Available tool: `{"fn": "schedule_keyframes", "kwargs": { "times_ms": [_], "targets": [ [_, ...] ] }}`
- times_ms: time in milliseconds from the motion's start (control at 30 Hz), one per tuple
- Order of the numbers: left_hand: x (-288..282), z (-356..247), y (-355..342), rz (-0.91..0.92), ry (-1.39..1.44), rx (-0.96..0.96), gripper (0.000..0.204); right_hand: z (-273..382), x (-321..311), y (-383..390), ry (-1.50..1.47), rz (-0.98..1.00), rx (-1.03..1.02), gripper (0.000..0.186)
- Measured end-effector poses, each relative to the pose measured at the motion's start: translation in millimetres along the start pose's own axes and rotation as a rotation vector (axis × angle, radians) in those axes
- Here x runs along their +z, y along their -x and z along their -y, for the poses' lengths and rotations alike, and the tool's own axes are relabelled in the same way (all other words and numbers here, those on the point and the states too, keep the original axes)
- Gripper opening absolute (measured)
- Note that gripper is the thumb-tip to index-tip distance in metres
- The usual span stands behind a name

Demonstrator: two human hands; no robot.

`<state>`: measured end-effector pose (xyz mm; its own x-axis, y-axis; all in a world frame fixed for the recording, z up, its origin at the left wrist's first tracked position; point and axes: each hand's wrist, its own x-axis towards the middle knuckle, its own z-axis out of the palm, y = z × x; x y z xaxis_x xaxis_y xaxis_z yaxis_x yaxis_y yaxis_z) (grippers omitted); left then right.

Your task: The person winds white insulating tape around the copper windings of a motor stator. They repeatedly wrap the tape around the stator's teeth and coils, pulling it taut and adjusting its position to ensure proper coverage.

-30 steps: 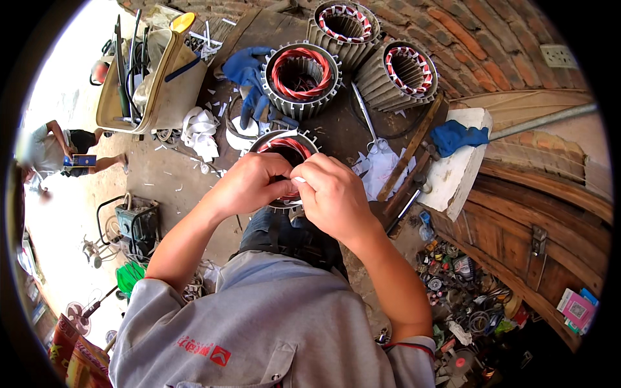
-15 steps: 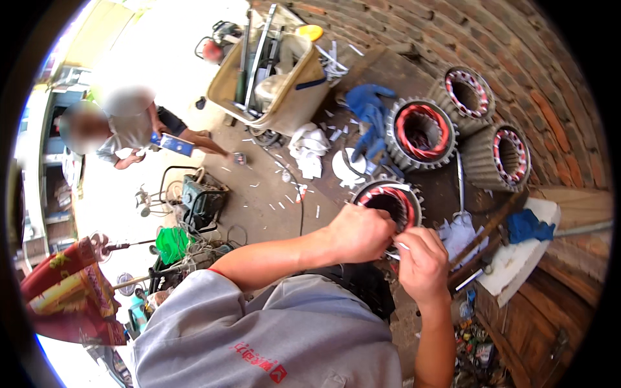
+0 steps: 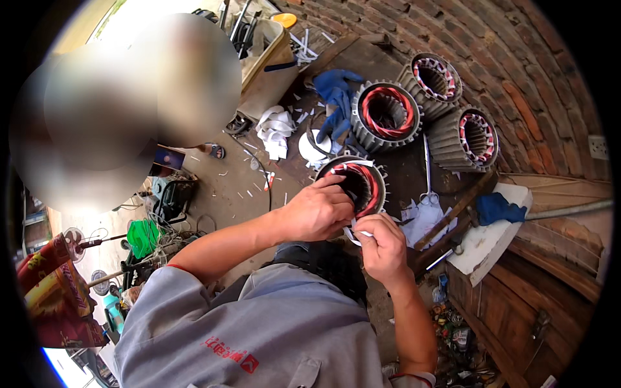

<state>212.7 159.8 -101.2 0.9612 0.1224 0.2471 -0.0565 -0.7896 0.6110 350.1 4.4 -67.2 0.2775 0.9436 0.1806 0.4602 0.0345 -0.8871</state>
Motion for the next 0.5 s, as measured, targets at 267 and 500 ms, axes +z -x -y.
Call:
{"fn": "schedule_keyframes", "kwargs": {
  "times_ms": [267, 500],
  "targets": [
    [-6.5, -0.5, -4.2, 0.038, 0.072, 0.015, 0.014, -5.2, 3.1, 17.6, 0.009, -0.037, -0.087, 0.014],
    [-18.7, -2.7, -8.3, 0.116, 0.135, 0.048, 0.015, -11.5, 21.6, 33.5, 0.102, -0.116, -0.149, 0.016]
  ]
}}
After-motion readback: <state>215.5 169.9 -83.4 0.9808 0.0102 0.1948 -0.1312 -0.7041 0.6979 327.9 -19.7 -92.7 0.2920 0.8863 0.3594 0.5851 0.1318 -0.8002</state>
